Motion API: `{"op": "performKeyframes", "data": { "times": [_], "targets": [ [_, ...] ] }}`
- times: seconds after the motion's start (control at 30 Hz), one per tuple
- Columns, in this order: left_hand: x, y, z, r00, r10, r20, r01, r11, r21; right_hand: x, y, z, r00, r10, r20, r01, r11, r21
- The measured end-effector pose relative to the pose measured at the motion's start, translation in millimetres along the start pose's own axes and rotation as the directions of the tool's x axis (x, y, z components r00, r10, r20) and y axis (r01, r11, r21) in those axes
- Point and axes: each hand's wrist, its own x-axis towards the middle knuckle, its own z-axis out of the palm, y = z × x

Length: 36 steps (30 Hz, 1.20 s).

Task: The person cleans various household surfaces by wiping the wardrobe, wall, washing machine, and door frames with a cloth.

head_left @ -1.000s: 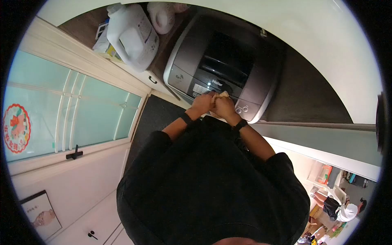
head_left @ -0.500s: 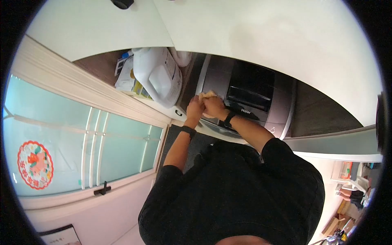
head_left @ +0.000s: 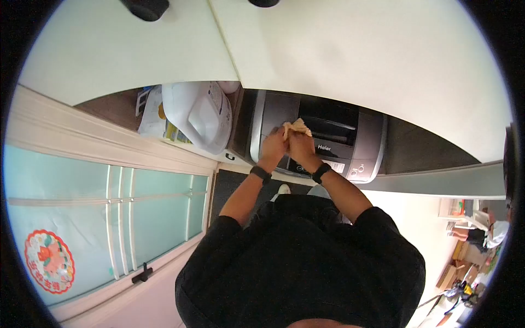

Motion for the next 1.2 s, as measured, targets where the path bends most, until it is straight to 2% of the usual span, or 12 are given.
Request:
{"op": "performKeyframes", "data": {
  "times": [0.07, 0.2, 0.43, 0.57, 0.6, 0.7, 0.73, 0.8, 0.9, 1.0, 1.1, 1.2],
  "targets": [
    [-16, -49, 24, 0.996, 0.074, -0.055, -0.072, 0.997, 0.034, 1, -16, 11, 0.996, -0.051, 0.074, 0.052, 0.998, -0.02],
    [-21, -67, -21, 0.967, -0.239, 0.089, 0.237, 0.971, 0.026, 35, -58, -12, 0.953, -0.302, -0.003, 0.301, 0.951, 0.067],
    [36, -58, -44, 0.98, -0.168, -0.11, 0.183, 0.972, 0.15, 80, -45, -2, 0.968, -0.232, -0.093, 0.239, 0.968, 0.076],
    [77, -27, -40, 0.995, -0.098, -0.033, 0.102, 0.979, 0.176, 91, -8, 1, 0.986, -0.117, -0.122, 0.123, 0.991, 0.044],
    [90, -25, -33, 0.986, -0.124, 0.109, 0.099, 0.972, 0.213, 97, 2, 4, 0.994, -0.064, -0.091, 0.06, 0.997, -0.044],
    [119, -51, 37, 0.909, 0.358, -0.214, -0.278, 0.902, 0.331, 94, 35, -4, 0.993, 0.112, -0.041, -0.113, 0.993, -0.039],
    [113, -12, 13, 0.968, 0.243, -0.063, -0.22, 0.942, 0.255, 93, 45, -9, 0.99, 0.126, -0.069, -0.135, 0.981, -0.141],
    [128, -3, 37, 0.964, 0.265, 0.001, -0.265, 0.964, 0.005, 68, 38, -70, 0.979, 0.195, -0.056, -0.199, 0.975, -0.097],
    [143, 9, 89, 0.926, 0.377, -0.02, -0.372, 0.902, -0.221, 41, 60, -111, 0.943, 0.326, -0.068, -0.309, 0.932, 0.187],
    [155, 58, 109, 0.896, 0.43, 0.115, -0.352, 0.843, -0.406, 20, 80, -149, 0.938, 0.347, -0.005, -0.347, 0.938, -0.003],
    [149, 90, 149, 0.887, 0.452, 0.097, -0.413, 0.868, -0.276, -17, 168, -90, 0.942, 0.313, -0.121, -0.321, 0.946, -0.055],
    [132, 144, 137, 0.853, 0.51, 0.114, -0.466, 0.841, -0.275, -52, 210, -74, 0.908, 0.417, -0.042, -0.419, 0.904, -0.083]
  ]
}}
